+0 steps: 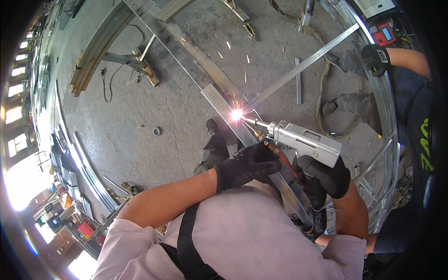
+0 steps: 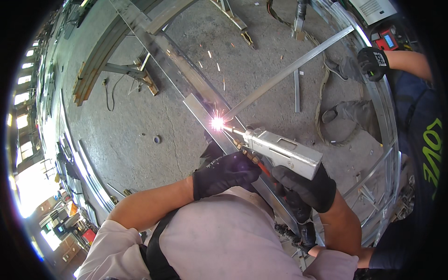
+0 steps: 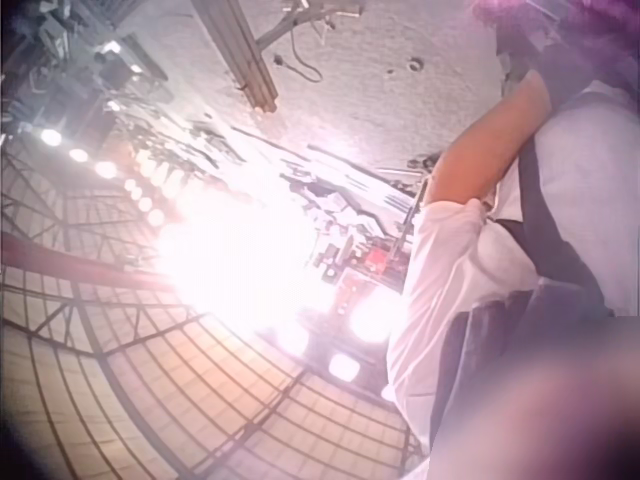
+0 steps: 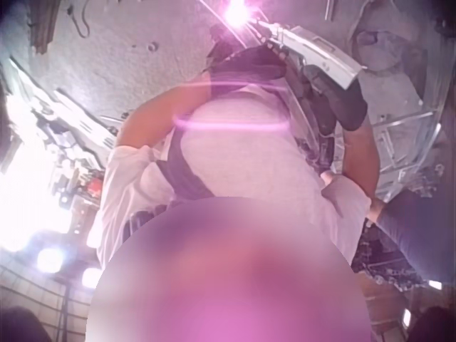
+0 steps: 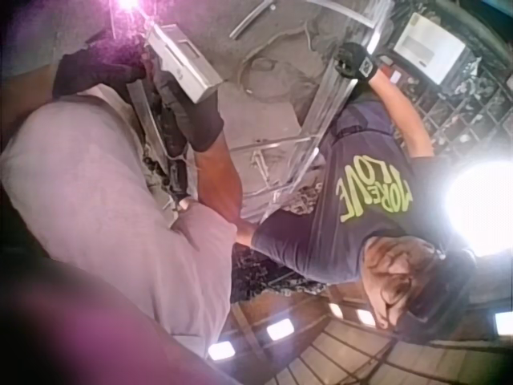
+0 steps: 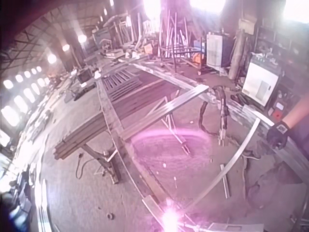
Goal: The person aligns metal bars on a frame, measures with a tape measure, and uses a handheld welding tool to tack weld joints. The person repeats measuring and welding steps on different sections of the frame.
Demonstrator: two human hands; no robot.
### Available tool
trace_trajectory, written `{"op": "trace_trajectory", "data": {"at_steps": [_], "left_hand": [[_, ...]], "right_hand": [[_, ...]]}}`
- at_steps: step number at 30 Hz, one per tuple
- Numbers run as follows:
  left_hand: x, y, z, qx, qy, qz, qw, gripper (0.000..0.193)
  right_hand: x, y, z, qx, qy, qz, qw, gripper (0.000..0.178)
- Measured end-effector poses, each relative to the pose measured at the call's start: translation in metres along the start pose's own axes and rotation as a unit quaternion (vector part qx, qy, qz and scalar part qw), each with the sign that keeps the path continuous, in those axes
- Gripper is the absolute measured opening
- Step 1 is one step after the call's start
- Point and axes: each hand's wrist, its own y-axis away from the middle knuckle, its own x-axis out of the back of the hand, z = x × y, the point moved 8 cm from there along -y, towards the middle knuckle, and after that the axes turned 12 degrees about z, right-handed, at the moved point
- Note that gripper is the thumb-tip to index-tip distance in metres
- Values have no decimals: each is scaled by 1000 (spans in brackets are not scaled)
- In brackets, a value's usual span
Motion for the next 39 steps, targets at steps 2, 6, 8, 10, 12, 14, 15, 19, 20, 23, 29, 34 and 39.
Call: {"op": "trace_trajectory", "data": {"at_steps": [2, 6, 8, 10, 12, 14, 15, 19, 20, 23, 29, 34, 39], "left_hand": [[0, 0, 0, 1, 9, 0, 1000, 56], [2, 0, -5, 2, 3, 6, 1000, 56], [3, -1, -5, -10, 3, 11, 1000, 57], [3, 0, -2, -30, 17, 16, 999, 66], [3, 0, -3, -11, -5, 16, 1000, 55], [2, 2, 1, -4, -20, 19, 1000, 50], [2, 4, 3, -6, -24, 21, 999, 48], [-1, 6, 14, -18, 5, 21, 1000, 42], [-1, 7, 15, -19, -4, 23, 1000, 41], [-1, 7, 15, -18, -21, 25, 999, 41], [-1, 7, 15, -29, -14, 16, 999, 40], [-1, 5, 10, -18, 0, 13, 1000, 39], [1, 3, 5, -10, -30, 15, 999, 39]], "right_hand": [[-1, 0, 1, -6, 7, -5, 1000, 23], [0, -2, 3, -5, 12, -2, 1000, 21], [1, -2, 5, -8, 14, -1, 1000, 21], [1, -2, 5, -11, 14, 1, 1000, 21], [1, -1, 5, -13, 12, 3, 1000, 21], [1, 0, 4, -12, 18, 1, 1000, 21], [1, 0, 4, -11, 21, -1, 1000, 21], [0, 0, 4, -10, 14, -9, 1000, 22], [0, 0, 4, -11, 10, -11, 1000, 23], [0, 1, 5, -9, 0, -9, 1000, 26], [-1, 1, 4, -5, 0, -14, 1000, 29], [1, 2, 5, -8, 13, -18, 1000, 27], [1, 3, 5, -6, 10, -13, 1000, 25]]}}
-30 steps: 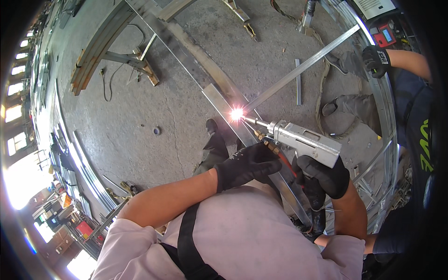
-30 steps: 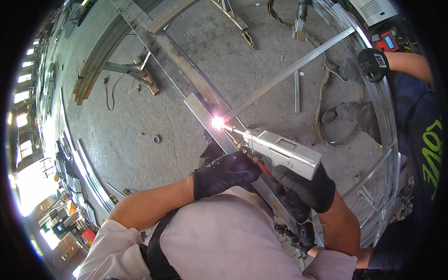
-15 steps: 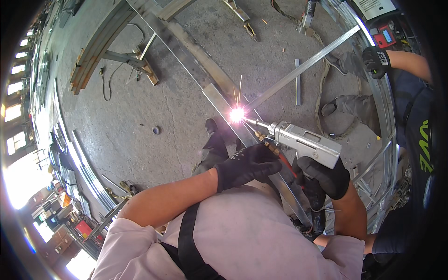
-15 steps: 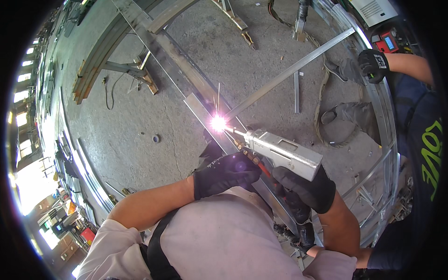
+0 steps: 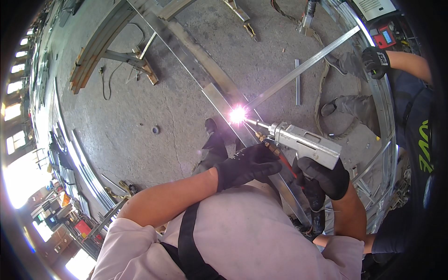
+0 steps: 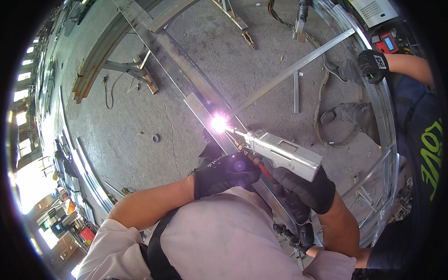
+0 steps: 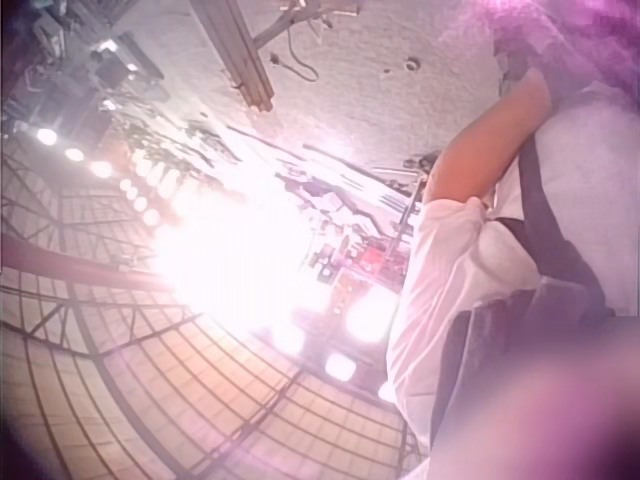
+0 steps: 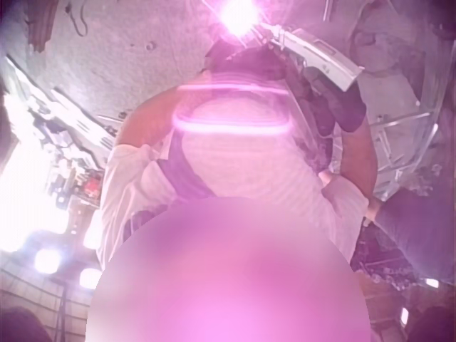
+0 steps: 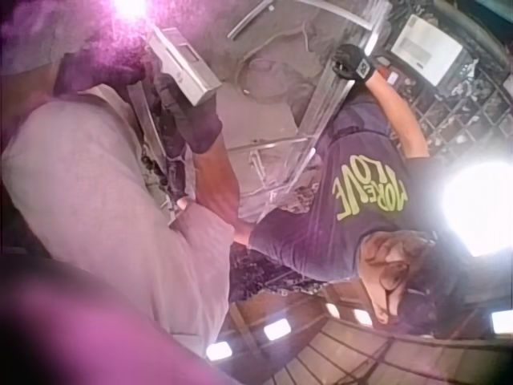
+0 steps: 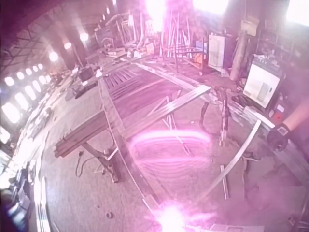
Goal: The person aligns metal bars on a frame, measures with a tape measure, and uses a handheld welding tool to tack weld joints. The person repeats measuring and welding steps on different sections of the frame.
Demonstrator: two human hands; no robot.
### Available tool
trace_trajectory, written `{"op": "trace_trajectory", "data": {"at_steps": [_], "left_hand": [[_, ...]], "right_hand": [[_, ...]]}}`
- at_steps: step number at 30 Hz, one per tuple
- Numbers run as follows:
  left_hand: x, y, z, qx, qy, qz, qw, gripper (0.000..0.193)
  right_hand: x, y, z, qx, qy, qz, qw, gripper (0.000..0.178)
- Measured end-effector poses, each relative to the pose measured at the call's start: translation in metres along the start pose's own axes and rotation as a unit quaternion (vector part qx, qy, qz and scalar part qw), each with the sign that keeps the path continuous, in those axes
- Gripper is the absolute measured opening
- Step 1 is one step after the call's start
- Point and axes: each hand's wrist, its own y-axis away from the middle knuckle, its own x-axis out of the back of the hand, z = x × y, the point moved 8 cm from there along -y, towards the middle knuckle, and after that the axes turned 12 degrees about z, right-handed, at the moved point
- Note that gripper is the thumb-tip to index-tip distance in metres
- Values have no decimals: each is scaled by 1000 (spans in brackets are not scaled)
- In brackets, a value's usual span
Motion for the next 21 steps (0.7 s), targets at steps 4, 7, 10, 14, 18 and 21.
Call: {"op": "trace_trajectory", "data": {"at_steps": [4, 7, 10, 14, 18, 21], "left_hand": [[0, -2, -4, 14, 1, 3, 1000, 39], [-1, -2, -5, 13, 9, -1, 1000, 40], [0, -1, -5, 10, 12, -2, 1000, 42], [-2, 1, -3, 3, 26, -6, 1000, 43], [-1, 0, -2, 2, -16, -19, 1000, 61], [-2, -2, -3, 11, 3, -33, 999, 72]], "right_hand": [[0, 0, 0, 1, -5, 8, 1000, 25], [1, 1, 1, 2, -15, 19, 1000, 25], [2, 1, 3, -6, -10, 11, 1000, 24], [3, 2, 5, -18, -14, 18, 1000, 23], [4, 3, 5, -19, 0, 14, 1000, 22], [4, 3, 4, -17, 3, 14, 1000, 22]]}}
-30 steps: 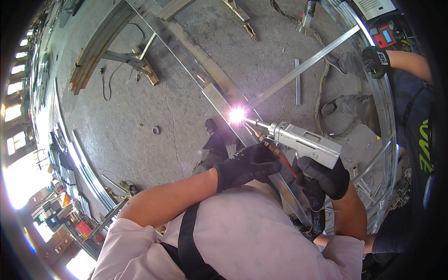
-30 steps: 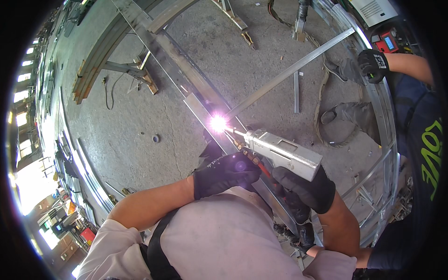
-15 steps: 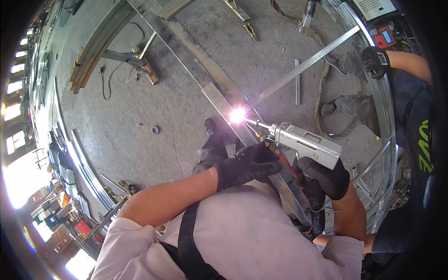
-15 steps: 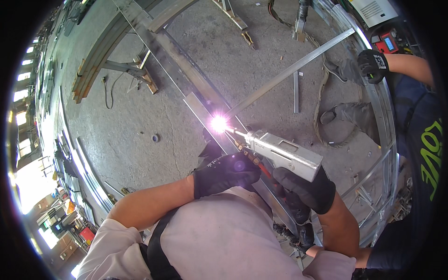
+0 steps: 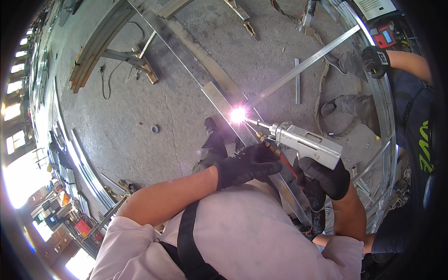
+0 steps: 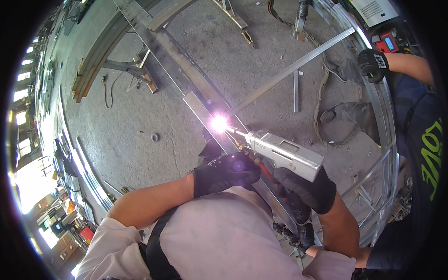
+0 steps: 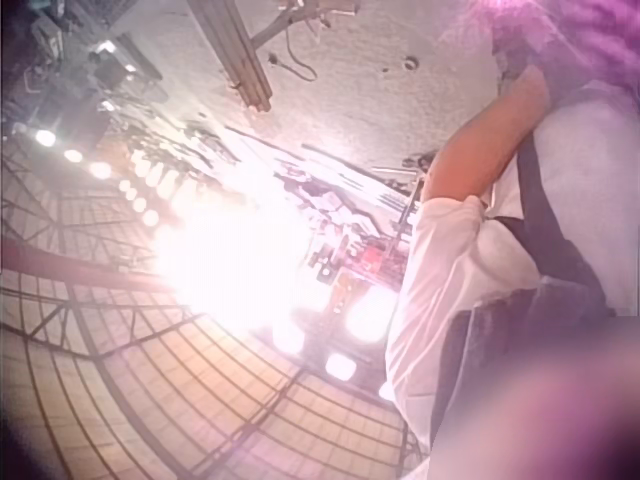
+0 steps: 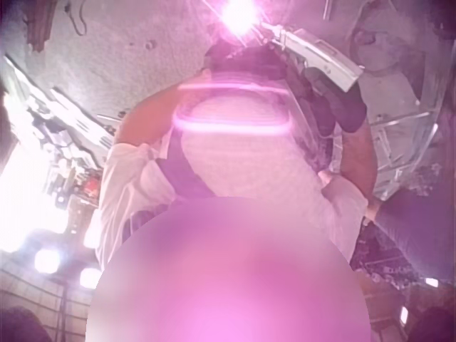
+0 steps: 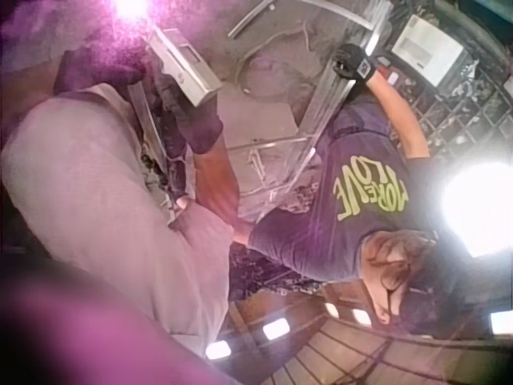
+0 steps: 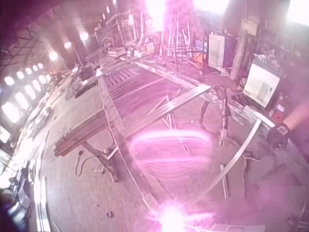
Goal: The person aligns metal bars on a frame, measures with a tape measure, and uses a handheld welding tool to tack weld joints. The person repeats measuring and welding steps on different sections of the frame.
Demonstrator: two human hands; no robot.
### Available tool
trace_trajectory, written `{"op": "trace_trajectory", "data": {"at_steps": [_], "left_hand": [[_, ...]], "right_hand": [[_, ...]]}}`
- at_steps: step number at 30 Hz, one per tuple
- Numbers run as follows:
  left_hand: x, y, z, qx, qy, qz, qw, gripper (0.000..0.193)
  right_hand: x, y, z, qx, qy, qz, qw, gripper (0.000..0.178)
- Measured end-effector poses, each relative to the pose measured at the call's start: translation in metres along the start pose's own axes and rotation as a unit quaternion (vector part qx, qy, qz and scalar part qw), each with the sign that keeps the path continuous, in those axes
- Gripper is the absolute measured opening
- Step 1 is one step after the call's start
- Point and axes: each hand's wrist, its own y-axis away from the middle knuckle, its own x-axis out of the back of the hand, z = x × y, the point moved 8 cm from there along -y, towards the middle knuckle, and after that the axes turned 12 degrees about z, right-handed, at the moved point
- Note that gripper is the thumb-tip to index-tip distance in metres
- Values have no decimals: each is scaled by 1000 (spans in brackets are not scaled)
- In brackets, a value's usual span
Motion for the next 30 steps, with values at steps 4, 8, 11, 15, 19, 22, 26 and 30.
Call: {"op": "trace_trajectory", "data": {"at_steps": [4, 8, 11, 15, 19, 22, 26, 30], "left_hand": [[1, -1, 0, -19, -11, -2, 1000, 72], [-3, -3, -1, -51, -75, -7, 996, 33], [-3, -4, -10, 18, 35, 25, 999, 36], [-5, -5, -9, -9, 22, 0, 1000, 39], [-7, -5, -12, 5, 64, -15, 998, 39], [-6, -4, -9, -17, 13, -19, 1000, 42], [-3, -3, -10, 29, 53, 2, 998, 48], [-3, -4, -9, 34, 34, 3, 999, 51]], "right_hand": [[0, 0, -1, 5, -1, -2, 1000, 21], [-1, 0, -4, 11, 5, -18, 1000, 22], [-1, 1, -3, 4, 1, 3, 1000, 22], [-1, 2, -4, 7, 9, 1, 1000, 23], [1, 7, -2, 0, 10, 8, 1000, 31], [-1, 9, -1, -1, -18, 7, 1000, 44], [-1, 8, -2, 5, -28, 3, 1000, 41], [-1, 9, -3, 11, -11, -6, 1000, 36]]}}
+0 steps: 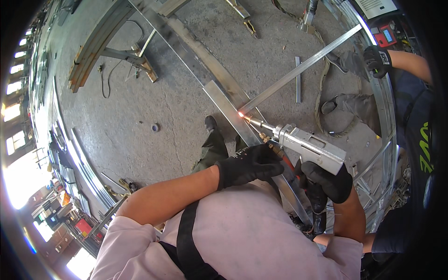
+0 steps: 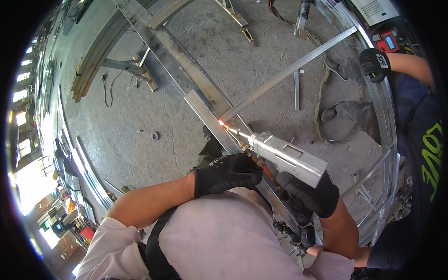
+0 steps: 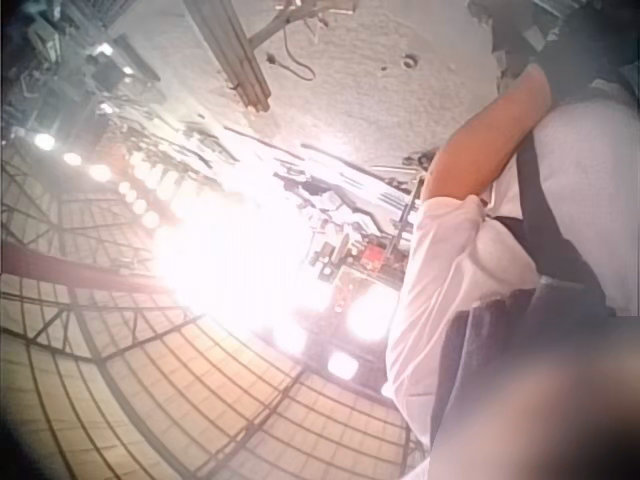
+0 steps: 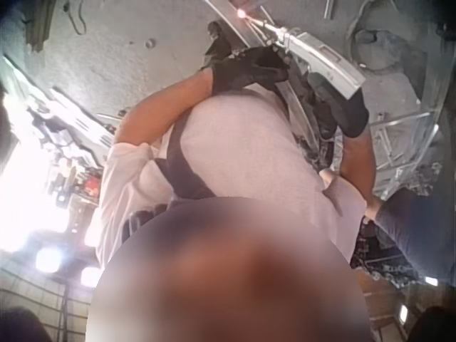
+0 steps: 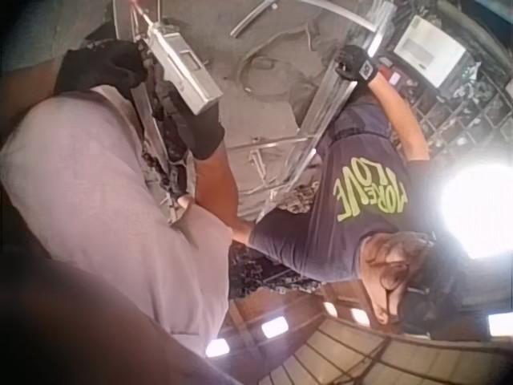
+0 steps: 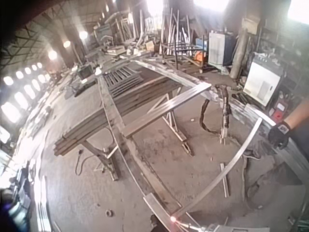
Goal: The person aligns metal bars on a frame, measures with a tape measure, and uses a handheld welding tool to tack weld joints. The person repeats measuring and welding steps on different sections of the frame.
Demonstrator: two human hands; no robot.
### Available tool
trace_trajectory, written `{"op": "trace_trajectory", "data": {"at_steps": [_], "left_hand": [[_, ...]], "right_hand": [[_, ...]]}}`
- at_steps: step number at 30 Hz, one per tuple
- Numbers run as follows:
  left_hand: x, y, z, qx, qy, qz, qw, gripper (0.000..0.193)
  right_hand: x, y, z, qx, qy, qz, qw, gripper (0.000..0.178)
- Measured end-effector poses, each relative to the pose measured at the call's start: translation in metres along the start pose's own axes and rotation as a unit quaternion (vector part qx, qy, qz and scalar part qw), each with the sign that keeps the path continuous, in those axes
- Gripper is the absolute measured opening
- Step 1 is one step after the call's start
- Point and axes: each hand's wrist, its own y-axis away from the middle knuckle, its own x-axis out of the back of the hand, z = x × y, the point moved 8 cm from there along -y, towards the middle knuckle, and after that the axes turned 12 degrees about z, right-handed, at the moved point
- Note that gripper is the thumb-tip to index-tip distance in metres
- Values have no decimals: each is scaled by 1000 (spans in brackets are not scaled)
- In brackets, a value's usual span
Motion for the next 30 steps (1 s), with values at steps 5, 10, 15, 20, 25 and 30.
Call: {"op": "trace_trajectory", "data": {"at_steps": [5, 10, 15, 20, 25, 30], "left_hand": [[0, 0, 0, 1, 2, 2, 1000, 52], [0, 1, 2, -14, 0, 0, 1000, 54], [0, 1, 2, -21, -2, -4, 1000, 54], [1, -1, -2, -9, -11, -1, 1000, 51], [1, -1, -1, -33, -30, -2, 999, 47], [-1, 0, 2, -46, -28, -10, 999, 47]], "right_hand": [[0, -2, 0, -6, 13, 6, 1000, 30], [-1, -4, -1, -16, 20, -11, 1000, 28], [-1, -3, 0, -8, 0, 19, 1000, 28], [-1, -4, 2, -12, -6, 18, 1000, 29], [0, -4, 3, -12, 0, 20, 1000, 29], [1, -2, 4, -14, 0, 26, 1000, 29]]}}
